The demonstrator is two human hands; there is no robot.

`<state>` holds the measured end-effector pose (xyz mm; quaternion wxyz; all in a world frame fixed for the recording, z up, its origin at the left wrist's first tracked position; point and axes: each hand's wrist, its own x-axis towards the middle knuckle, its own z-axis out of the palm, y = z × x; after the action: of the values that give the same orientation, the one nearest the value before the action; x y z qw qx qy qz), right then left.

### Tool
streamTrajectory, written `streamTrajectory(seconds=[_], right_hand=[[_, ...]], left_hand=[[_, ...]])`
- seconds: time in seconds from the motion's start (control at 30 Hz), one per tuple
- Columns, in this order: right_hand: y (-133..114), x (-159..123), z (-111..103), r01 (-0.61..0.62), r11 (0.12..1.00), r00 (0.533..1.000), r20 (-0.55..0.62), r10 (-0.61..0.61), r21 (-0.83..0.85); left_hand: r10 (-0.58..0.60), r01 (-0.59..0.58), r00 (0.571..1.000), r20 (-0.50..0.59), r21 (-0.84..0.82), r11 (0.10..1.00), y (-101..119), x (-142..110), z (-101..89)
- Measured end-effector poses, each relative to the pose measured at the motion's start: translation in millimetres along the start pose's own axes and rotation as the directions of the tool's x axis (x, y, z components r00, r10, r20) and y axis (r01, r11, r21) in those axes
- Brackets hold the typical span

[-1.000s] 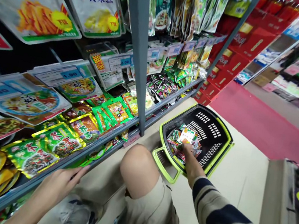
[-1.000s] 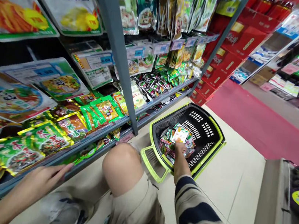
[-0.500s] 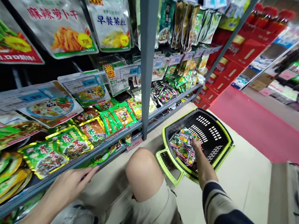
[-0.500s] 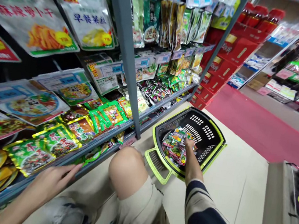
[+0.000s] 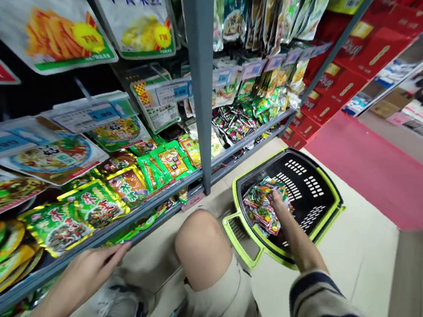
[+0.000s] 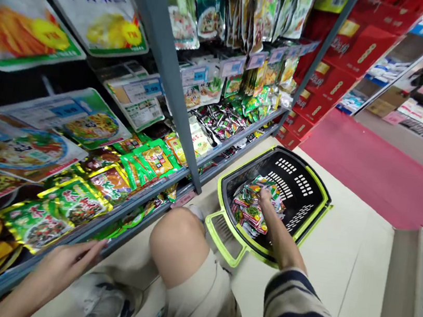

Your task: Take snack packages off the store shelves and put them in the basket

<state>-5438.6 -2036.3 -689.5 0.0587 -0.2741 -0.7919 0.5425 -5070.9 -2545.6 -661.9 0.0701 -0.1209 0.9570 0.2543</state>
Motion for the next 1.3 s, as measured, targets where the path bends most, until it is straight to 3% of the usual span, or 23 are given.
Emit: streamTrajectory(seconds=[0.1, 0.2, 0.23, 0.3, 0.37, 0.43, 0.5, 0.57, 0.63, 0.77, 0.9, 1.03, 1.13, 1.2, 1.3], right_hand=[[-20.3, -32.5, -43.4, 0.062, 0.980, 0.997, 0.025, -0.068, 0.188], [-51.6, -89.8, -85.1, 0.199, 0.900, 0.950, 0.149, -0.275, 0.387], [-65.9, -113.6, -93.5, 0.239, 0.857, 0.905, 0.214, -0.366, 0.456], [-100.2, -165.8, -99.6, 0.283, 0.761, 0.770, 0.336, -0.543, 0.583], [-138.2, -221.7, -93.3, 0.292, 0.685, 0.632, 0.403, -0.662, 0.667], [-172.1, -277.9, -78.9, 0.290, 0.629, 0.514, 0.438, -0.738, 0.721], [-195.2, -329.1, -61.9, 0.299, 0.600, 0.392, 0.478, -0.786, 0.742], [-207.3, -369.1, -46.1, 0.317, 0.600, 0.270, 0.537, -0.799, 0.735], [-213.7, -394.3, -31.6, 0.335, 0.611, 0.202, 0.578, -0.790, 0.718], [-233.5, -404.2, 3.0, 0.321, 0.541, 0.199, 0.503, -0.841, 0.777], [-274.9, -382.3, 60.0, 0.298, 0.497, 0.182, 0.463, -0.868, 0.815], [-341.1, -354.7, 127.3, 0.359, 0.459, 0.244, 0.393, -0.886, 0.813], [-393.2, -342.5, 166.3, 0.425, 0.418, 0.259, 0.334, -0.906, 0.803], [-417.4, -340.7, 183.3, 0.426, 0.420, 0.271, 0.330, -0.904, 0.801], [-431.6, -345.1, 196.1, 0.370, 0.367, 0.250, 0.289, -0.924, 0.853]], left_hand=[[-0.009, -0.002, 0.998, -0.066, -0.161, 0.987, 6.3, 3.0, -11.1], [-0.024, -0.071, 0.966, -0.258, -0.355, 0.932, 47.3, 4.8, -38.8], [-0.016, -0.121, 0.955, -0.296, -0.436, 0.892, 71.5, 2.3, -52.6], [0.043, -0.260, 0.937, -0.346, -0.612, 0.747, 129.7, -8.5, -84.7], [0.098, -0.398, 0.904, -0.416, -0.738, 0.544, 186.6, -23.0, -118.5], [0.153, -0.519, 0.853, -0.499, -0.778, 0.354, 225.1, -38.2, -147.6], [0.068, -0.620, 0.768, -0.637, -0.711, 0.333, 238.6, -55.6, -165.9], [-0.088, -0.655, 0.664, -0.743, -0.634, 0.412, 232.4, -76.0, -171.2], [-0.211, -0.635, 0.605, -0.768, -0.625, 0.454, 217.2, -94.7, -167.7], [-0.248, -0.612, 0.601, -0.760, -0.637, 0.468, 192.8, -103.3, -164.3], [-0.196, -0.599, 0.623, -0.757, -0.624, 0.502, 187.5, -56.8, -192.6], [-0.242, -0.585, 0.532, -0.811, -0.559, 0.587, 188.6, 23.6, -249.9], [-0.339, -0.582, 0.450, -0.826, -0.560, 0.590, 191.9, 75.5, -287.3], [-0.410, -0.590, 0.397, -0.821, -0.570, 0.571, 194.5, 96.6, -300.2], [-0.439, -0.630, 0.333, -0.835, -0.543, 0.555, 198.3, 107.9, -303.6]])
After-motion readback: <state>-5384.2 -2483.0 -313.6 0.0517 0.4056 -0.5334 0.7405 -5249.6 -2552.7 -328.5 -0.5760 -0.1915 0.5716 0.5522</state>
